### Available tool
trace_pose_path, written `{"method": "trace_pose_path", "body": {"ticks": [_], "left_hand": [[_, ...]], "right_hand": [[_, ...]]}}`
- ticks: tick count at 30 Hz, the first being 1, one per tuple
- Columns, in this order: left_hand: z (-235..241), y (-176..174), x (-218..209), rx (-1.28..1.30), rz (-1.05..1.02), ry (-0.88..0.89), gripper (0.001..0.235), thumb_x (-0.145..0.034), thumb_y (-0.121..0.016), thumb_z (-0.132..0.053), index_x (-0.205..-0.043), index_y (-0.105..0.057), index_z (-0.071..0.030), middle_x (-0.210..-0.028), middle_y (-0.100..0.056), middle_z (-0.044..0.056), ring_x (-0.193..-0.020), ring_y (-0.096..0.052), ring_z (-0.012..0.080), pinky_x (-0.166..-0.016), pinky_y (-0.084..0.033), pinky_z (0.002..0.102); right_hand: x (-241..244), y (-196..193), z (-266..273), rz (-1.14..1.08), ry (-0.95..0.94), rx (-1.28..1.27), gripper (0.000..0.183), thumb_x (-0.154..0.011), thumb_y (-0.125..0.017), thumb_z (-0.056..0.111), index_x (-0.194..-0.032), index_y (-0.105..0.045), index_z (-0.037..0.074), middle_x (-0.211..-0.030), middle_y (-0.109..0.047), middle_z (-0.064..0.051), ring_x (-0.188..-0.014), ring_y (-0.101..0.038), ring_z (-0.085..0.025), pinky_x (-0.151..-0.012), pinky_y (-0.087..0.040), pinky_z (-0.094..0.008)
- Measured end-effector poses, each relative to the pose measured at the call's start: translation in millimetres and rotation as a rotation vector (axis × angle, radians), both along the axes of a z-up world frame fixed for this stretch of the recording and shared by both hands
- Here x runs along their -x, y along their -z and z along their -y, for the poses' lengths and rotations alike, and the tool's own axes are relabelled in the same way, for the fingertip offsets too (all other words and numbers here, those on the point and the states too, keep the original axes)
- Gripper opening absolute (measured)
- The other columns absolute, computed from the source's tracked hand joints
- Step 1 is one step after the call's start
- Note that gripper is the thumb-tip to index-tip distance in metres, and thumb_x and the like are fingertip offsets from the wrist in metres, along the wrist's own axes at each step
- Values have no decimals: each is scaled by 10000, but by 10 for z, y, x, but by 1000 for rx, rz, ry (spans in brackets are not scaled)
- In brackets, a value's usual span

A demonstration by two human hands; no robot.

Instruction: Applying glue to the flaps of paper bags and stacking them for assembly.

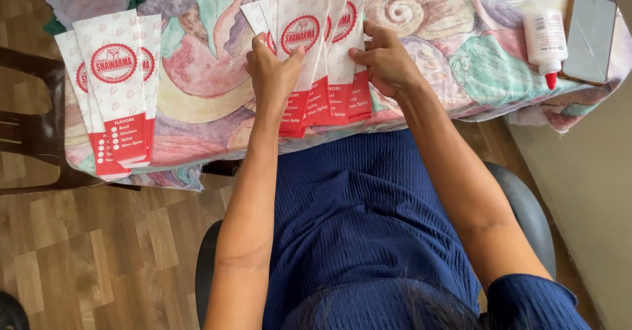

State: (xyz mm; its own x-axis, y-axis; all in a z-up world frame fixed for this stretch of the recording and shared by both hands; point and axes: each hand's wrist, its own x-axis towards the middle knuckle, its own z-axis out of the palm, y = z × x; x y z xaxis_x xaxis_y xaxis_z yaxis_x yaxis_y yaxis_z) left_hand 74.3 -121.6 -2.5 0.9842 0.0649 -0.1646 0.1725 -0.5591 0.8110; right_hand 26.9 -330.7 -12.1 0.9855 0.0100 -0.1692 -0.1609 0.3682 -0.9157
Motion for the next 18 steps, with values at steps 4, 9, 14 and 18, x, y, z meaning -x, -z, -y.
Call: {"method": "trace_pose_path", "body": {"ticks": [4,9,14,18], "left_hand": [[-9,34,21,25,8,-6,817,-835,-771,-416,-1468,-401,-55,-1423,-494,198,-1364,-446,382,-991,-488,530],[9,-58,71,23,0,-10,818,-830,-783,-453,-1456,-418,-74,-1416,-504,191,-1345,-474,374,-992,-504,526],[-107,-187,74,255,-83,-103,855,-766,-773,-422,-1454,-456,-25,-1331,-600,117,-1157,-667,244,-877,-569,359],[-87,-335,140,328,-162,-84,876,-788,-763,-402,-1498,-403,-35,-1544,-450,177,-1371,-539,291,-1010,-538,383]], "right_hand": [[-13,-31,-136,-78,78,251,211,-1022,-508,18,-1232,-522,27,-1184,-695,-127,-1067,-717,-251,-894,-681,-423],[-125,-8,-302,-167,13,487,355,-1123,-537,213,-859,-303,172,-873,-447,28,-709,-508,-93,-549,-535,-290],[-209,169,-397,105,112,1064,770,-1085,-564,406,-1519,-325,-184,-653,-374,20,-577,-411,-122,-519,-348,-360],[-118,-207,-604,-24,61,665,942,-1028,-722,280,-1599,-83,-113,-658,-251,51,-544,-305,-59,-440,-235,-285]]}}
